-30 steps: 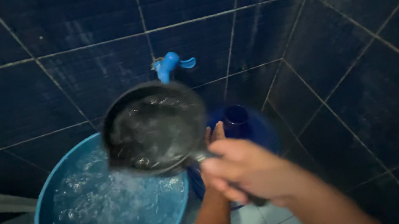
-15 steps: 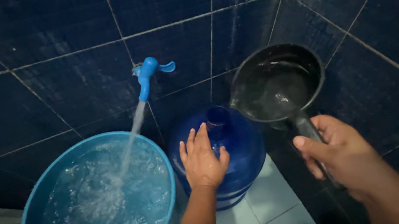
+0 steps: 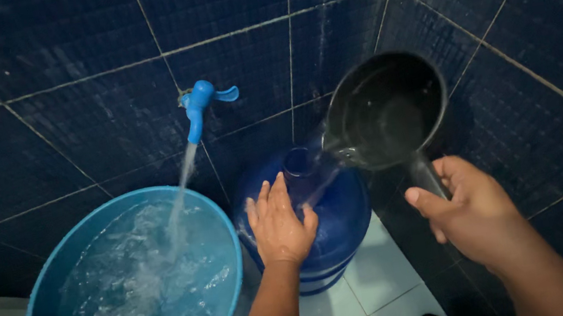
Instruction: The person repeatedly scoops water from a blue basin using a black ladle and pours it into a large blue water dispenser bottle. After filling, the person secures the cap on the dispenser and rinses the exterior of the bottle with water from the ladle.
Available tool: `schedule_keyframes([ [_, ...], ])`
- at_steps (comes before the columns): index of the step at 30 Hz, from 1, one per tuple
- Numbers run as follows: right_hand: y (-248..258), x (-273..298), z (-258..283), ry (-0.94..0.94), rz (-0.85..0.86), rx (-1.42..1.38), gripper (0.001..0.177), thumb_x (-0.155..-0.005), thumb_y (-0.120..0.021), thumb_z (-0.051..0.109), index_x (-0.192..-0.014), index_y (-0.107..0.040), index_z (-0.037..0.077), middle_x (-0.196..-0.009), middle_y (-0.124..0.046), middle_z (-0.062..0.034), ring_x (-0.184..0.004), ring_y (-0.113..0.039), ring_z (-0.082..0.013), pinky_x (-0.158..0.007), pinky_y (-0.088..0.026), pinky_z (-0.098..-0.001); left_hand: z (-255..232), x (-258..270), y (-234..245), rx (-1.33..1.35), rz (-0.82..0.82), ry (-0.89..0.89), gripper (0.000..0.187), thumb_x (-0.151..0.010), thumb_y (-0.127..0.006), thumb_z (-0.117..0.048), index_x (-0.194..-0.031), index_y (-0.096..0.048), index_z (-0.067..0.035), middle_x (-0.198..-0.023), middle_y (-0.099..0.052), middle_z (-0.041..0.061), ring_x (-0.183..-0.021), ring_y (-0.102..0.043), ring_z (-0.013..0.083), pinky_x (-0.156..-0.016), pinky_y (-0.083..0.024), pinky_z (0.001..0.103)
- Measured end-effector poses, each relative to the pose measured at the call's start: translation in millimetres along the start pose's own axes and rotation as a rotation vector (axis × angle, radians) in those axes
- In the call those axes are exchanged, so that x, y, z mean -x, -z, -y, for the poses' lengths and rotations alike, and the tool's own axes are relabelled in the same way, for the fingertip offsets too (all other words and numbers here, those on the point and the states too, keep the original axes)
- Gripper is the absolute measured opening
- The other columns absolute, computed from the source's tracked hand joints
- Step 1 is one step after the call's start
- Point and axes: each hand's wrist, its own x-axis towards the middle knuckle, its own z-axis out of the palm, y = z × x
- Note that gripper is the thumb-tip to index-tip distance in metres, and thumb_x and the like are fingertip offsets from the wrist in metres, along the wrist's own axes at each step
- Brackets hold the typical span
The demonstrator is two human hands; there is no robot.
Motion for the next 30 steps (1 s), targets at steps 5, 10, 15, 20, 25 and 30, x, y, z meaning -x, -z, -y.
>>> schedule_keyframes([
  [5,0.5,3.5,10.2,-0.043,-0.052,0.101,0.029,-0.094,-0.072,0.023,-0.114,-0.064,0.004,-0.061,-0.061,-0.0092,-0.050,-0.054,-0.0163,-0.051,-0.045,-0.0326,1.1,0.2,-1.5,-0.001,-0.009,-0.012,0.083,-0.079,-0.068,-0.033,-0.151,-0.037,-0.006,-0.147,-0.052,0.012,-0.145,-0.034,0.0286,-0.121,-0.015,0.052],
  [10,0.8,6.1,12.9,0.001,-0.044,0.135,0.029,-0.094,-0.073,0.024,-0.113,-0.065,0.003,-0.062,-0.062,-0.0084,-0.050,-0.055,-0.0160,-0.051,-0.046,-0.0325,1.0,0.0,-2.9,-0.013,-0.008,-0.010,0.082,-0.080,-0.068,-0.034,-0.151,-0.038,-0.006,-0.147,-0.051,0.012,-0.146,-0.034,0.0282,-0.121,-0.015,0.051],
  [15,-0.7,6.8,13.8,-0.002,-0.066,0.163,0.032,-0.092,-0.074,0.026,-0.115,-0.064,0.005,-0.063,-0.063,-0.0078,-0.050,-0.057,-0.0157,-0.050,-0.047,-0.0321,1.3,-0.3,-2.9,-0.020,-0.018,-0.020,0.081,-0.080,-0.067,-0.034,-0.150,-0.039,-0.005,-0.147,-0.051,0.012,-0.145,-0.035,0.0287,-0.121,-0.015,0.052],
  [20,-1.0,7.5,13.4,0.026,-0.078,0.158,0.032,-0.092,-0.073,0.025,-0.115,-0.065,0.004,-0.066,-0.066,-0.0087,-0.051,-0.058,-0.0161,-0.049,-0.047,-0.0320,1.9,-0.7,-2.6,-0.017,-0.018,-0.025,0.081,-0.079,-0.068,-0.034,-0.149,-0.040,-0.004,-0.146,-0.052,0.012,-0.145,-0.035,0.0294,-0.121,-0.016,0.052],
  [25,-1.7,8.5,15.4,0.046,-0.108,0.201,0.036,-0.091,-0.074,0.025,-0.118,-0.063,0.004,-0.070,-0.068,-0.0097,-0.052,-0.061,-0.0171,-0.049,-0.049,-0.0326,1.9,-0.4,-2.8,0.006,-0.029,-0.026,0.081,-0.079,-0.068,-0.034,-0.149,-0.040,-0.004,-0.146,-0.054,0.012,-0.145,-0.036,0.0292,-0.120,-0.016,0.053],
  [30,-3.8,6.6,14.9,0.046,-0.126,0.224,0.043,-0.091,-0.074,0.028,-0.124,-0.060,0.005,-0.083,-0.071,-0.0102,-0.061,-0.067,-0.0187,-0.056,-0.055,-0.0347,2.4,0.4,-3.7,0.025,-0.037,-0.024,0.082,-0.078,-0.069,-0.033,-0.149,-0.041,-0.004,-0.144,-0.054,0.012,-0.145,-0.036,0.0302,-0.120,-0.016,0.053],
])
